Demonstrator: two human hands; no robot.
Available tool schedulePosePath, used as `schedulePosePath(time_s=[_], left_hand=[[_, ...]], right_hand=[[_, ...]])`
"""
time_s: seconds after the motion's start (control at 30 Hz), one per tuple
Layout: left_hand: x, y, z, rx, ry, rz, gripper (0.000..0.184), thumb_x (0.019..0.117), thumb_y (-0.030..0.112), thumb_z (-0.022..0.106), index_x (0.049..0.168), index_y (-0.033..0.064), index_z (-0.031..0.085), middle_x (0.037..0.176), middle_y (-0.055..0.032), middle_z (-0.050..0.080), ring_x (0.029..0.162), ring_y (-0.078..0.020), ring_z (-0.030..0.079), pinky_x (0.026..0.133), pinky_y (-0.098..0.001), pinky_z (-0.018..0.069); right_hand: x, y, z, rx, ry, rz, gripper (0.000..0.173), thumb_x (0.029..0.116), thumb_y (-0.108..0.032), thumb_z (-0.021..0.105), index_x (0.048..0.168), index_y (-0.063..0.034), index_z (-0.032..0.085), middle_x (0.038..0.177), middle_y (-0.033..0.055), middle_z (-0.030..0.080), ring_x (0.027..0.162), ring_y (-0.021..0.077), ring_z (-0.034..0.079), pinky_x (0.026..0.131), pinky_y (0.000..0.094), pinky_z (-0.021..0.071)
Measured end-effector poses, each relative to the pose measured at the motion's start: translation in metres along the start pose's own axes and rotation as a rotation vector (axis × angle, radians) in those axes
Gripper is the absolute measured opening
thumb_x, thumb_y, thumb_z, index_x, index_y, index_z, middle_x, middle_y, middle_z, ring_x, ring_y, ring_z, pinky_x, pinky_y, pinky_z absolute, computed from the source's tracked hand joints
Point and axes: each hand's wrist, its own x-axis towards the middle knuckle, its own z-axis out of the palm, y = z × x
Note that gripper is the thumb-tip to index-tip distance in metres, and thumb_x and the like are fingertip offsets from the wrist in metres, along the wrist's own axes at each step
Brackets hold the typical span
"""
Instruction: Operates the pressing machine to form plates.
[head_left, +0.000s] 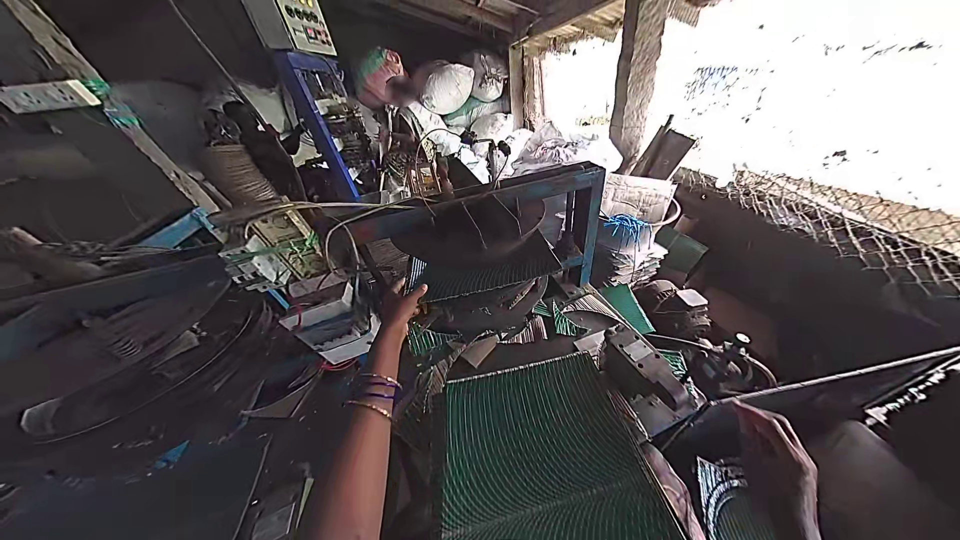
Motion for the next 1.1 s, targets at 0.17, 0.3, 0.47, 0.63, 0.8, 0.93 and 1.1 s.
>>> schedulePosePath(time_s=[0.17,0.3,0.47,0.63,0.8,0.93,1.1], left_hand=[[-0.001,-0.006,-0.008,-0.033,0.003,0.020,0.057,0.0967,0.016,0.071,0.147,0.0022,0.048,0.112,-0.0201,0.060,0.071,-0.0146,0.052,0.061,-0.0278,0.0455],[0.004,-0.002,-0.010,0.019,0.022,-0.002,0.061,0.0976,0.023,0.071,0.149,0.0025,0.044,0.122,-0.0229,0.058,0.081,-0.0196,0.055,0.068,-0.0328,0.0481],[-0.047,-0.019,-0.012,-0.150,0.156,-0.127,0.067,0.1068,0.053,0.044,0.156,0.0095,0.031,0.141,-0.0217,0.051,0.106,-0.0300,0.060,0.085,-0.0468,0.0508],[-0.170,-0.130,0.041,0.338,-0.197,0.340,0.048,0.1024,0.033,0.052,0.133,-0.0023,0.060,0.129,-0.0186,0.064,0.121,-0.0294,0.061,0.104,-0.0476,0.0494],[-0.217,-0.179,0.066,0.824,-0.148,0.541,0.047,0.0992,0.046,0.051,0.134,0.0180,0.066,0.143,-0.0097,0.057,0.129,-0.0360,0.055,0.102,-0.0595,0.0433],[-0.214,-0.182,0.068,0.801,-0.131,0.545,0.044,0.0983,0.043,0.054,0.131,0.0172,0.068,0.141,-0.0094,0.058,0.127,-0.0350,0.055,0.100,-0.0579,0.0447],[-0.216,-0.181,0.068,0.778,-0.146,0.533,0.044,0.0979,0.042,0.055,0.132,0.0167,0.068,0.142,-0.0103,0.058,0.129,-0.0362,0.054,0.102,-0.0601,0.0432]], right_hand=[[0.075,-0.027,0.045,-0.017,-0.062,0.007,0.035,0.1009,-0.019,0.053,0.125,0.0019,0.067,0.123,0.0266,0.065,0.117,0.0449,0.061,0.100,0.0616,0.0478],[0.111,-0.032,0.081,-0.144,-0.204,0.098,0.028,0.1017,-0.008,0.053,0.122,0.0029,0.068,0.120,0.0297,0.065,0.116,0.0491,0.062,0.097,0.0654,0.0468],[0.131,-0.027,0.117,-0.302,-0.361,0.128,0.032,0.1000,-0.003,0.050,0.127,-0.0014,0.067,0.124,0.0258,0.067,0.117,0.0449,0.064,0.094,0.0628,0.0505],[0.144,-0.035,0.135,-0.346,-0.441,0.188,0.033,0.0995,-0.003,0.050,0.129,-0.0034,0.067,0.126,0.0233,0.067,0.119,0.0426,0.064,0.095,0.0611,0.0500],[0.144,-0.034,0.134,-0.368,-0.492,0.196,0.033,0.1009,-0.005,0.051,0.130,-0.0037,0.066,0.127,0.0231,0.067,0.118,0.0435,0.064,0.095,0.0616,0.0503],[0.143,-0.037,0.135,-0.365,-0.484,0.226,0.034,0.1021,-0.004,0.047,0.132,-0.0042,0.065,0.128,0.0225,0.067,0.119,0.0416,0.064,0.094,0.0615,0.0501],[0.142,-0.039,0.130,-0.352,-0.493,0.245,0.036,0.1027,-0.005,0.046,0.134,-0.0060,0.064,0.128,0.0232,0.066,0.120,0.0423,0.064,0.095,0.0609,0.0500]])
